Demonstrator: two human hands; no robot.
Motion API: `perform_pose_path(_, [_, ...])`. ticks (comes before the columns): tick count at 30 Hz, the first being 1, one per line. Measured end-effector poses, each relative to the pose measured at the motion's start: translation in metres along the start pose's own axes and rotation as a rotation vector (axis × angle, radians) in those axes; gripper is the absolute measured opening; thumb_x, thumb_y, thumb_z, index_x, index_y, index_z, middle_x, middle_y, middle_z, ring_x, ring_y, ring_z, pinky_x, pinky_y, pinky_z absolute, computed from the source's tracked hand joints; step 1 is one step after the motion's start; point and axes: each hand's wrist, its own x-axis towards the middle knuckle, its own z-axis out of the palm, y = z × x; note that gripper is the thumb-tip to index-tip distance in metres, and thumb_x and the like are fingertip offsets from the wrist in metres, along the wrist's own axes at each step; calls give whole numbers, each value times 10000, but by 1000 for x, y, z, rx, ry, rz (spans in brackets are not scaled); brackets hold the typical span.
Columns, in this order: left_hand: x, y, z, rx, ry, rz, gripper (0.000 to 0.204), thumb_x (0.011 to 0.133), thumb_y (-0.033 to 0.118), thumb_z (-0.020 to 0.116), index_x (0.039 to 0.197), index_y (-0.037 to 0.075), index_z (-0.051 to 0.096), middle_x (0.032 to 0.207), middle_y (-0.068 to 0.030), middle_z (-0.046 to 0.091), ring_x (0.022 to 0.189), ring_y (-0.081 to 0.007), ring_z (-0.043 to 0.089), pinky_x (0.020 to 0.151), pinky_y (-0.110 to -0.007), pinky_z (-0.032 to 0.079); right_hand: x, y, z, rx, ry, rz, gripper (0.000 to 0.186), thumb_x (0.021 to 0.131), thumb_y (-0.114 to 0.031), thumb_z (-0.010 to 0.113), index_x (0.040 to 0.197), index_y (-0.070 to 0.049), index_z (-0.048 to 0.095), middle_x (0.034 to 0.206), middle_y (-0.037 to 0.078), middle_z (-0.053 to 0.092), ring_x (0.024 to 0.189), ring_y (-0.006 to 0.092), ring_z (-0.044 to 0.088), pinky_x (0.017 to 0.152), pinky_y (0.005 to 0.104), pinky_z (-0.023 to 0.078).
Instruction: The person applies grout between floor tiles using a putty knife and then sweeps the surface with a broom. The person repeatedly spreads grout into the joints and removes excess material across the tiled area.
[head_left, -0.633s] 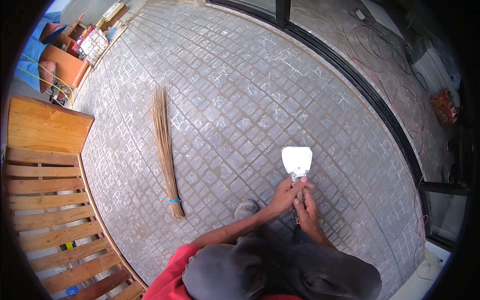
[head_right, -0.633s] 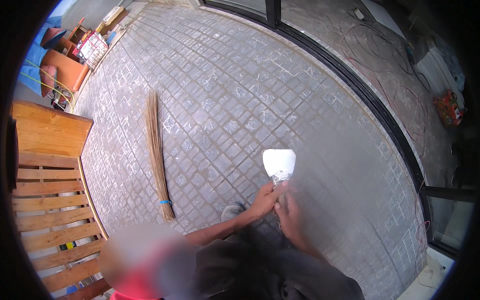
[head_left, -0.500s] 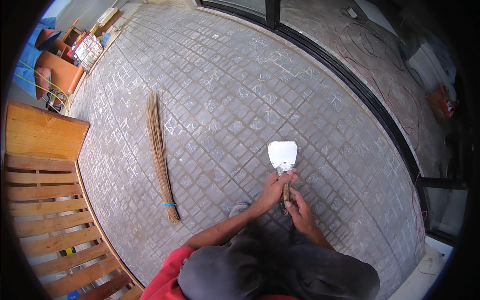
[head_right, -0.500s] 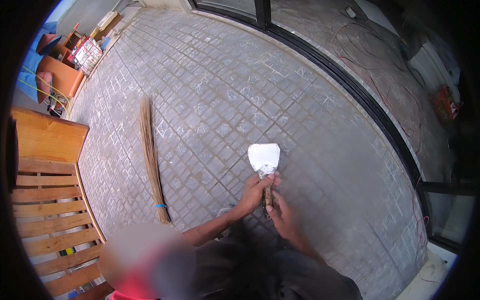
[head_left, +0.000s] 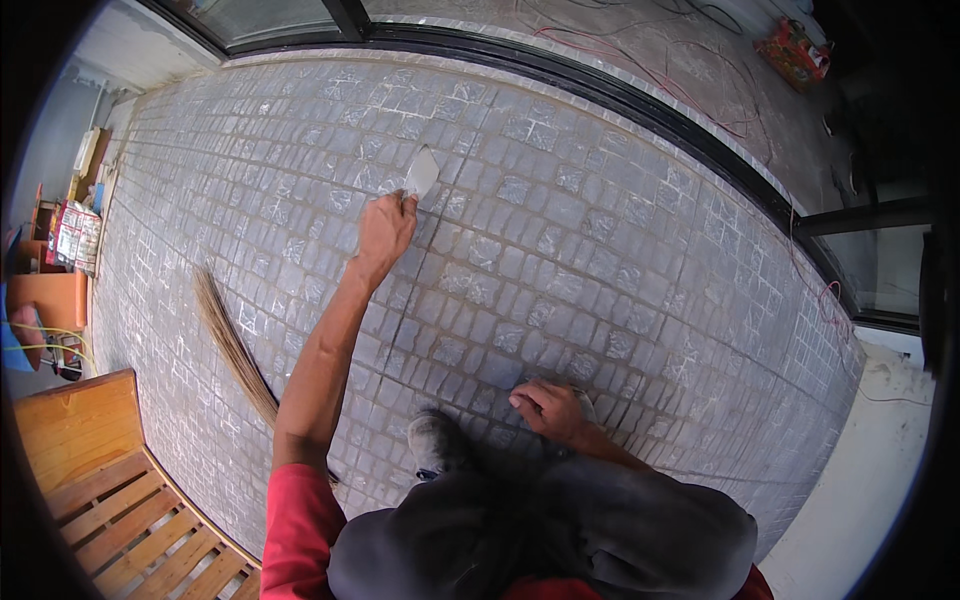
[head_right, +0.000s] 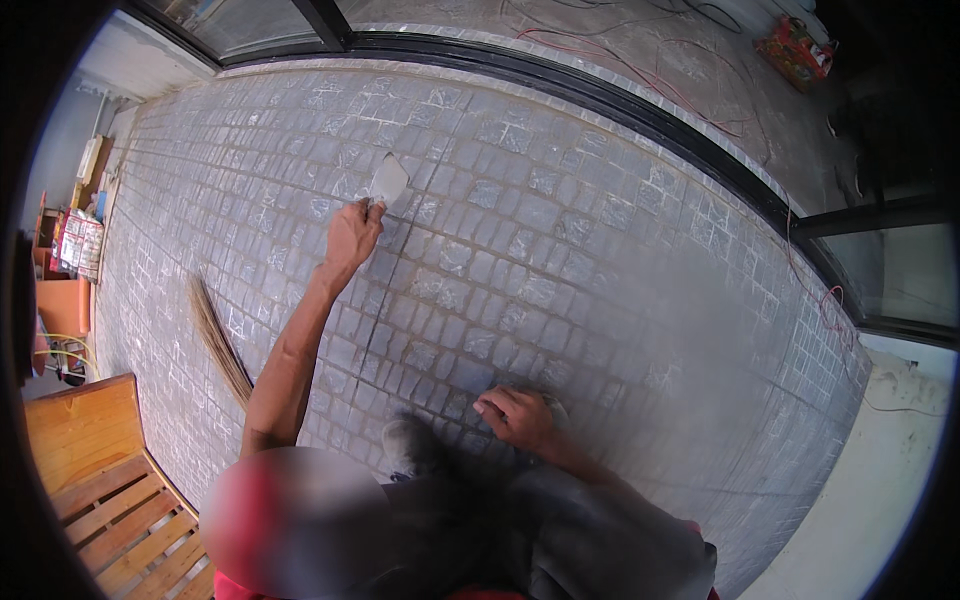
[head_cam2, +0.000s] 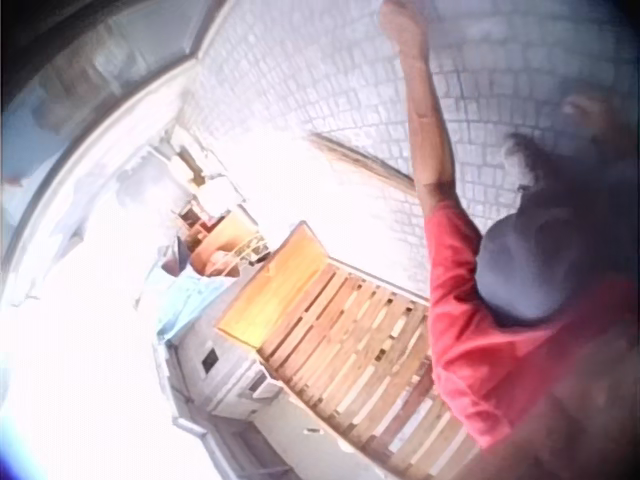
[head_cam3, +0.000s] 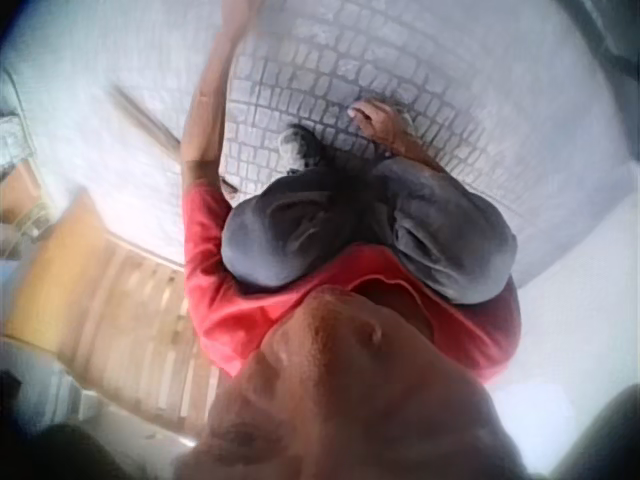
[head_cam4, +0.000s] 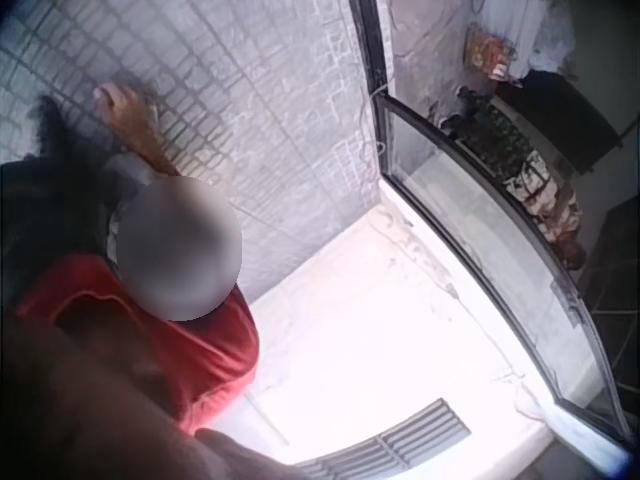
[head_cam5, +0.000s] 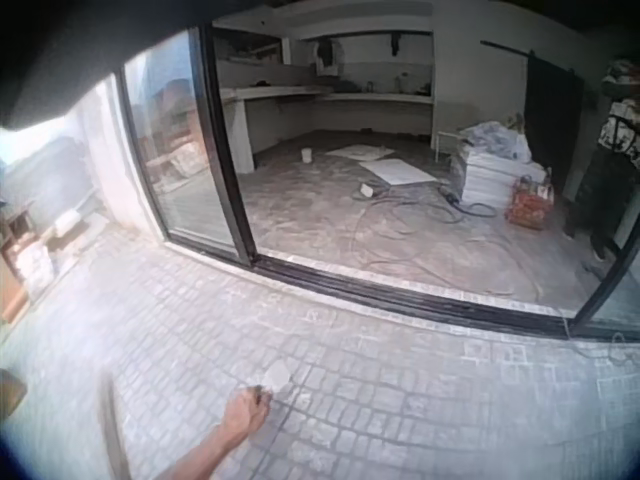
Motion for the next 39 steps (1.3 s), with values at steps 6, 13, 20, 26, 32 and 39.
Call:
perform_pose_path(6, [28,29,24,84,-57,87,299,929,239,568,928,-47,655,848,-325,661,851,-515,654,761,-560,522,-2,-1,-1,-17,-31,84,136,936,-190,686,903,-58,695,801,71,681,624,245,649,581,349,512])
perform_pose_path(13, [35,18,33,176,-60,121,296,939,263,556,929,-17,650,832,-305,684,813,-490,677,735,-538,559,5,-5,-2,-8,-23,11,148,934,-186,684,884,-47,687,776,73,670,618,242,646,589,349,518])
perform_pose_path(20, [49,30,39,89,-53,95,302,937,269,560,940,-19,650,846,-306,687,820,-499,674,757,-550,555,4,-3,-1,-46,-49,43,155,928,-202,696,874,-57,689,730,65,648,593,224,637,577,342,512])
perform_pose_path(26, [61,35,47,221,-53,117,296,914,273,583,926,-17,644,891,-319,684,851,-507,673,772,-530,560,3,-5,0,-67,-14,50,152,924,-197,698,868,-56,687,723,67,646,587,233,635,564,349,509])
perform_pose_path(32, [39,32,39,180,-98,27,277,875,241,605,901,-24,682,888,-318,689,874,-489,684,787,-513,562,4,0,4,-67,20,20,165,927,-207,692,868,-53,687,736,74,655,606,245,644,573,361,516])
perform_pose_path(39, [-43,31,13,256,-139,-33,234,889,187,574,875,-17,687,831,-306,689,828,-486,688,761,-526,557,6,-1,-2,-70,-10,63,177,941,-218,674,877,-53,685,755,85,664,631,270,652,585,372,518])
